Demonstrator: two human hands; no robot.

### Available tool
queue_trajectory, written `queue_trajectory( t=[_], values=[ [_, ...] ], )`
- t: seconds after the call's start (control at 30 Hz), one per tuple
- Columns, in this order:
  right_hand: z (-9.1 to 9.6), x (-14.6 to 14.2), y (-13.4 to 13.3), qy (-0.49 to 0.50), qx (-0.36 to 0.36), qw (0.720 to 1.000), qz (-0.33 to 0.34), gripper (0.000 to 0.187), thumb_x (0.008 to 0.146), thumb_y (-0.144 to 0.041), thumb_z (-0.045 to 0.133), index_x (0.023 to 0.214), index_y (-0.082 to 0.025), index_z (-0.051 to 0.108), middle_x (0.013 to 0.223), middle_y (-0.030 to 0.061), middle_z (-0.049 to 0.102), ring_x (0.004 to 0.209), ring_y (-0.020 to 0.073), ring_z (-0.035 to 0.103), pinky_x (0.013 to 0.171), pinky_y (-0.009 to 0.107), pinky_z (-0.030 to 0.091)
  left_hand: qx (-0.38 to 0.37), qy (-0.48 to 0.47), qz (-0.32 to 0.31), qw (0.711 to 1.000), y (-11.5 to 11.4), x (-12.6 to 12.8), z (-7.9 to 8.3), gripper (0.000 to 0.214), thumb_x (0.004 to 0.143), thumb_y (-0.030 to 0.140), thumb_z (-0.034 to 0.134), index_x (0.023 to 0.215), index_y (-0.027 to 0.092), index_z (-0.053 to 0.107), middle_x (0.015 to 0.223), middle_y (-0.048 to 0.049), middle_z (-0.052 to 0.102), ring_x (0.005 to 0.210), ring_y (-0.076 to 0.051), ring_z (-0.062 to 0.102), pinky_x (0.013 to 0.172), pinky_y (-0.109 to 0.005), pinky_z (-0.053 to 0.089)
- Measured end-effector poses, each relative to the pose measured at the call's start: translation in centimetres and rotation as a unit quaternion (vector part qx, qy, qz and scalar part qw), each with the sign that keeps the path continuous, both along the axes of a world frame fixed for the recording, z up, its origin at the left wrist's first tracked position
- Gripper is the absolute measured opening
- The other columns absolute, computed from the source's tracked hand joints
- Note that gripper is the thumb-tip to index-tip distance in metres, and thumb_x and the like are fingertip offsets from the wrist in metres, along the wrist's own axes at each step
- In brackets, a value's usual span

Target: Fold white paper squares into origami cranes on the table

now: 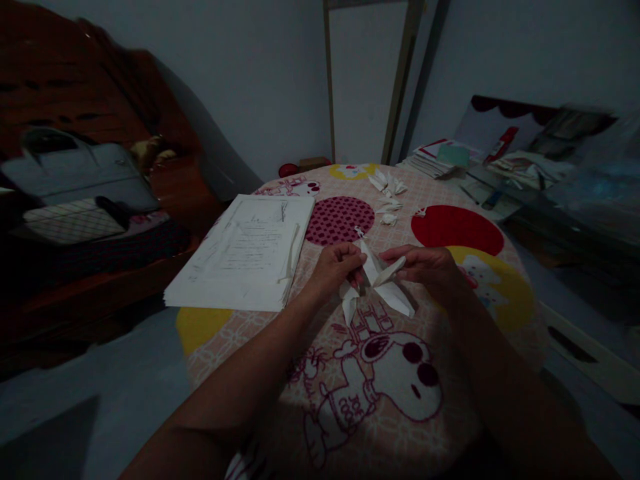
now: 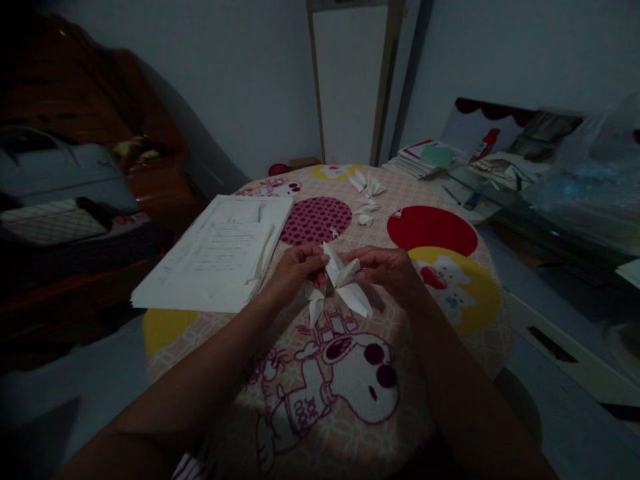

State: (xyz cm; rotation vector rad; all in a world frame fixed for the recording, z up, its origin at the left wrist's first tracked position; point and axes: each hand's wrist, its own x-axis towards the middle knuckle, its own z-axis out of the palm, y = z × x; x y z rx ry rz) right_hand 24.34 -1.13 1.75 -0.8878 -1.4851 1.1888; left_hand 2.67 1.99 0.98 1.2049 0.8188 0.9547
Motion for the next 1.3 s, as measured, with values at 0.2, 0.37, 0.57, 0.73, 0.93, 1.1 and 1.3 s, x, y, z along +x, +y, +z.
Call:
queue_trajectory(
  t=[0.2,0.37,0.57,0.73,0.93,1.1,1.3],
  values=[
    [-0.3,0.6,0.3,-0.032,0.020,0.999,0.021,0.027,0.071,-0.046,0.083,0.086,-0.024,0.080,0.094,0.0061,0.077,0.088,0.0215,0.070,0.082,0.035,0.056,-0.064,-0.009,0.009,0.998,0.5,0.0,-0.2,0.025,0.080,0.030,0.073,0.068,0.015,0.057,0.050,0.0024,0.060,0.039,-0.005,0.050,0.040,-0.016,0.039],
    [-0.4,0.5,0.3,-0.061,0.035,0.998,0.002,0.019,0.072,-0.040,0.081,0.081,-0.023,0.080,0.088,0.0055,0.076,0.083,0.0201,0.069,0.078,0.033,0.054,-0.123,-0.024,-0.007,0.992,1.0,-0.1,-0.5,0.013,0.078,0.018,0.071,0.074,0.013,0.060,0.051,0.0034,0.058,0.037,-0.004,0.047,0.038,-0.015,0.036],
    [-1.3,1.3,1.2,-0.100,0.002,0.982,-0.158,0.011,0.064,-0.027,0.078,0.072,-0.019,0.077,0.069,0.0020,0.072,0.060,0.0157,0.063,0.058,0.027,0.049,-0.027,0.012,0.049,0.998,2.2,-2.4,-0.3,0.022,0.075,0.016,0.071,0.097,0.014,0.066,0.083,-0.0046,0.074,0.056,-0.008,0.060,0.053,-0.021,0.050],
    [-2.3,2.2,2.1,-0.166,-0.001,0.956,-0.241,0.012,0.058,-0.021,0.070,0.068,-0.018,0.077,0.065,0.0024,0.073,0.057,0.0167,0.063,0.057,0.029,0.050,0.077,0.113,0.034,0.990,3.0,-5.2,-1.5,0.007,0.075,0.019,0.071,0.081,0.016,0.069,0.066,-0.0001,0.065,0.055,-0.009,0.057,0.056,-0.024,0.048],
    [-2.6,2.4,2.1,-0.162,-0.022,0.946,-0.279,0.019,0.059,-0.020,0.067,0.074,-0.016,0.078,0.076,0.0078,0.077,0.066,0.0215,0.069,0.061,0.032,0.054,0.152,0.251,0.055,0.954,3.0,-4.7,-3.0,0.030,0.068,0.021,0.077,0.096,0.015,0.070,0.083,-0.0062,0.072,0.071,-0.016,0.064,0.065,-0.028,0.049],
    [-3.1,3.1,2.6,-0.112,0.007,0.945,-0.307,0.018,0.060,-0.020,0.068,0.075,-0.017,0.076,0.075,0.0077,0.077,0.069,0.0227,0.071,0.066,0.036,0.057,0.177,0.299,0.038,0.937,2.3,-3.2,-2.9,0.051,0.059,0.018,0.083,0.109,0.017,0.069,0.091,-0.0054,0.073,0.076,-0.019,0.065,0.073,-0.032,0.049],
    [-1.4,2.2,1.7,-0.026,0.067,0.902,-0.426,0.016,0.066,-0.017,0.060,0.076,-0.018,0.072,0.069,0.0044,0.073,0.061,0.0190,0.068,0.059,0.031,0.055,0.177,0.329,0.031,0.927,1.8,-2.8,-2.6,0.044,0.060,0.016,0.082,0.103,0.017,0.071,0.080,-0.0029,0.071,0.070,-0.018,0.063,0.066,-0.030,0.046]
  ],
)
